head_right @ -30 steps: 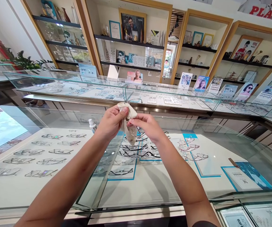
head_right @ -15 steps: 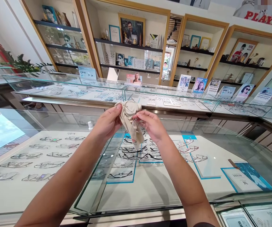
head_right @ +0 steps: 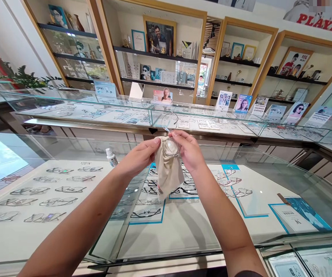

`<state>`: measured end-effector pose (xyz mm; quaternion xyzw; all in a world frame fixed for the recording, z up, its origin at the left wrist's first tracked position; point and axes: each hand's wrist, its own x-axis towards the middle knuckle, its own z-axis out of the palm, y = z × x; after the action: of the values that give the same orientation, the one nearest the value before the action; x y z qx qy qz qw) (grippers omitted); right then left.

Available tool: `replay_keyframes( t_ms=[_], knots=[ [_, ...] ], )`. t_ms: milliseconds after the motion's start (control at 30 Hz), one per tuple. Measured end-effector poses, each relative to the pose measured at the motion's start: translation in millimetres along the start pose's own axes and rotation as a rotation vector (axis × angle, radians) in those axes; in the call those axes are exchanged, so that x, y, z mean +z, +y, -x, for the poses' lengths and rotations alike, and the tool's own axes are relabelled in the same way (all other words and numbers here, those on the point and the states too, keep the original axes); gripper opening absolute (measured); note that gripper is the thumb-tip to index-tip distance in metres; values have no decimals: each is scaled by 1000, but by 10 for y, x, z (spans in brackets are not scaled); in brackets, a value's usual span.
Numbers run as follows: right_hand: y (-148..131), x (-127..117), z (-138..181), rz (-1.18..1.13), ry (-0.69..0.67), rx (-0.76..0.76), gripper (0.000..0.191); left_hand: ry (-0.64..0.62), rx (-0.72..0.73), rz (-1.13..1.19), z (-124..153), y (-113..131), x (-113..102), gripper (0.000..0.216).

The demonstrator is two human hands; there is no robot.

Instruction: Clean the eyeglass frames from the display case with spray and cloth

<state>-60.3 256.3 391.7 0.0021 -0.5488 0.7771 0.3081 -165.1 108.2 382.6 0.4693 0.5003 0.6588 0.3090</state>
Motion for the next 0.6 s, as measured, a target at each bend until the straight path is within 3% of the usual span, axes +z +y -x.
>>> replay_keyframes(
  t_ms=[600],
  knots=[
    [79, 125, 79, -40, -88, 5, 27, 142, 75, 79, 7, -39, 260, 53]
  ],
)
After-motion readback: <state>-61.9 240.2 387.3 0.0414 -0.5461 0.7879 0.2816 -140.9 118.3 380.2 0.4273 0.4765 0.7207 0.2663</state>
